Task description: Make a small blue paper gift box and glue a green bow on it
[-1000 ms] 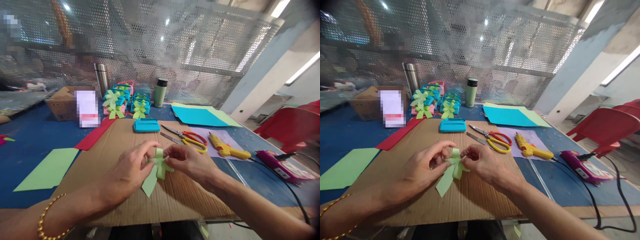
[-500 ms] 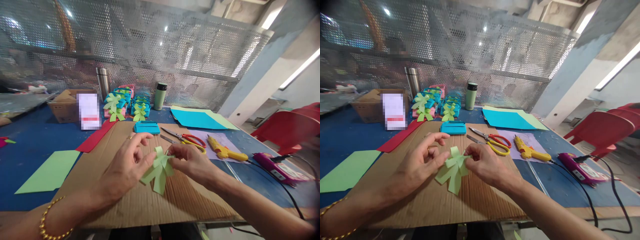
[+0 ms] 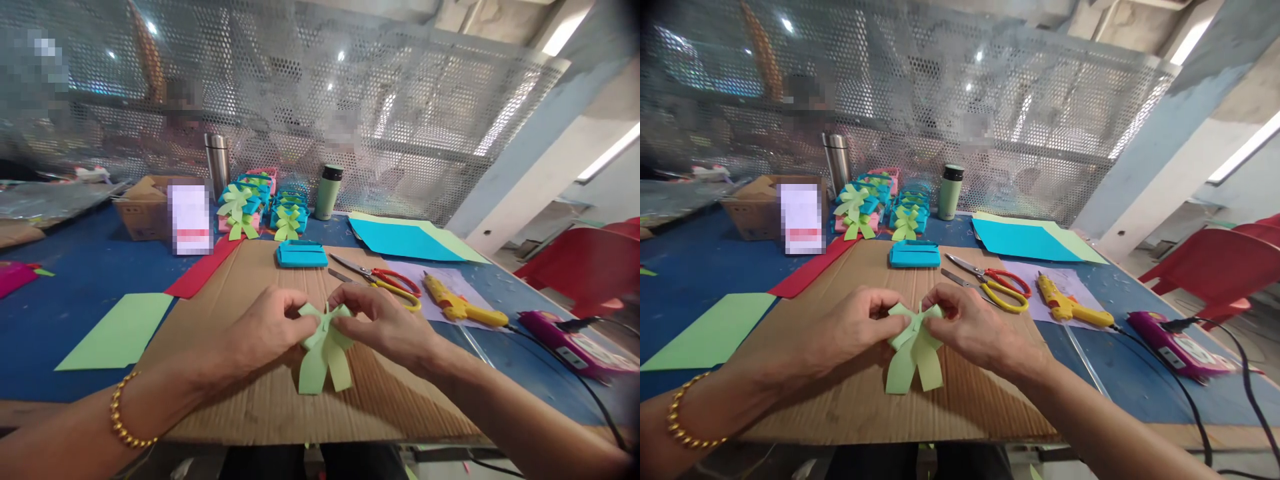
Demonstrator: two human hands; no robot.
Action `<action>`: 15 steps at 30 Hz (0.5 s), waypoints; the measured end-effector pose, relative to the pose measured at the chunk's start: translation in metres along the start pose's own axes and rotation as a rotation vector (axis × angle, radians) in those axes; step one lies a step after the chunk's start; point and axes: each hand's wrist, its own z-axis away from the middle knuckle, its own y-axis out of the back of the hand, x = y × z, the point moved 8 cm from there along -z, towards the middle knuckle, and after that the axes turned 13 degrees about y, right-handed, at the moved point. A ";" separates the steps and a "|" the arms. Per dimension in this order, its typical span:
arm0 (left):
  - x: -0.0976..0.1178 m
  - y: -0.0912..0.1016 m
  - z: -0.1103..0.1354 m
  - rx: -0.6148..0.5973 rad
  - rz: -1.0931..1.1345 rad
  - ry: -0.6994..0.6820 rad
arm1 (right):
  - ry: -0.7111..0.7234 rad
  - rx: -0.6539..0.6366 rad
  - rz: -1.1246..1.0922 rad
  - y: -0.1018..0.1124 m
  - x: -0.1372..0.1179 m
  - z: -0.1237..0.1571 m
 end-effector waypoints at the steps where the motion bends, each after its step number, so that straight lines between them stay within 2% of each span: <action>1: -0.001 -0.001 0.000 -0.010 0.012 0.006 | -0.009 0.020 -0.070 -0.001 0.002 0.001; 4: -0.004 -0.003 -0.001 -0.039 0.061 0.027 | -0.034 0.067 -0.210 -0.003 0.005 0.004; 8: -0.007 -0.004 -0.003 -0.049 0.092 0.055 | -0.024 0.048 -0.239 -0.003 -0.001 0.005; 15: -0.006 -0.006 -0.002 -0.062 0.171 0.098 | 0.070 0.066 -0.014 0.007 -0.012 0.010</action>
